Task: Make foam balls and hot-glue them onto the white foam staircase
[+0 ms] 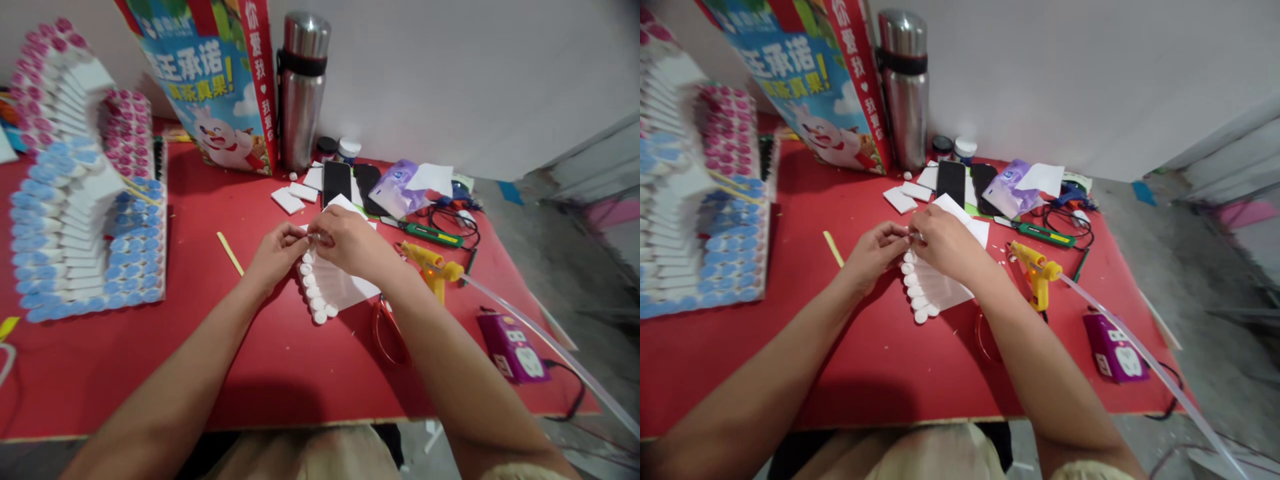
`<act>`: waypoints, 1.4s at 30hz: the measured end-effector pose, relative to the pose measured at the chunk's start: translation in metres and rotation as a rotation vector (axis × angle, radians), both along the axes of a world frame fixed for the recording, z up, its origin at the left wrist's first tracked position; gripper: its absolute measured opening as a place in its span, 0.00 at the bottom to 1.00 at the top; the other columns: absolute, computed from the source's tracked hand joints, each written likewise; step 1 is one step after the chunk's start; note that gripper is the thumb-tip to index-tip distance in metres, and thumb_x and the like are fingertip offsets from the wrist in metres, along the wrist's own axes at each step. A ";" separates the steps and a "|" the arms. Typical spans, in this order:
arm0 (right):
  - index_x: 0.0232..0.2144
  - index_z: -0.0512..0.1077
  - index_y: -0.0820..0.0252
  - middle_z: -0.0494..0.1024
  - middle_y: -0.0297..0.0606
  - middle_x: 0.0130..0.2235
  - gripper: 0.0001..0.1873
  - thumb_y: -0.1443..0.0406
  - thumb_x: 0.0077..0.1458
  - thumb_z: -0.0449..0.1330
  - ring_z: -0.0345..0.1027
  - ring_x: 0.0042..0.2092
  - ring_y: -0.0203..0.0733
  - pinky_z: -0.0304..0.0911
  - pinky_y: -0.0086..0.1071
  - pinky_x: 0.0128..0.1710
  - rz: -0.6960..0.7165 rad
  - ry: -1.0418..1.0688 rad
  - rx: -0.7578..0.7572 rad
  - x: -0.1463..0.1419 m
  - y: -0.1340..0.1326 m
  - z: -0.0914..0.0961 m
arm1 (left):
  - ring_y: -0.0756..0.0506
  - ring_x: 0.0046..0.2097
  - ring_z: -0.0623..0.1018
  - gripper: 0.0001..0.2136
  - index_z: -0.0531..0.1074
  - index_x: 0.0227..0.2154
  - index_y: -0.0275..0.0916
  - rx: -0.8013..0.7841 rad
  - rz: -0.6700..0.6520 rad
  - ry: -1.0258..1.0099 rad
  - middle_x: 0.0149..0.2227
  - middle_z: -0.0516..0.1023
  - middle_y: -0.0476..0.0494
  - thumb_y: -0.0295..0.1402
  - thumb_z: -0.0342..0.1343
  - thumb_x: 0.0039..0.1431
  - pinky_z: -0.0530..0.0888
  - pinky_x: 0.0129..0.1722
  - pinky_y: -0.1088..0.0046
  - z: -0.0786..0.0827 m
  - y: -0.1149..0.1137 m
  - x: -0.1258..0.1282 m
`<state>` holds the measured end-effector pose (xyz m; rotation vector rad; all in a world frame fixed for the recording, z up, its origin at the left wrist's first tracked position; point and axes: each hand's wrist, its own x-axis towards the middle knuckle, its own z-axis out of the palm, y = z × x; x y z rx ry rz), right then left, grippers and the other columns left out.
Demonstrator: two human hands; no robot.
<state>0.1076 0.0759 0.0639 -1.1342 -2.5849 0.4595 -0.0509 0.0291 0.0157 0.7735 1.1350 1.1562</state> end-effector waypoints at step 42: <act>0.40 0.71 0.58 0.73 0.30 0.23 0.05 0.68 0.61 0.57 0.66 0.25 0.39 0.56 0.32 0.31 -0.367 0.171 -0.321 0.032 -0.088 -0.012 | 0.52 0.24 0.70 0.19 0.71 0.47 0.38 0.065 0.008 0.097 0.28 0.75 0.51 0.36 0.67 0.53 0.65 0.25 0.75 -0.004 0.000 -0.007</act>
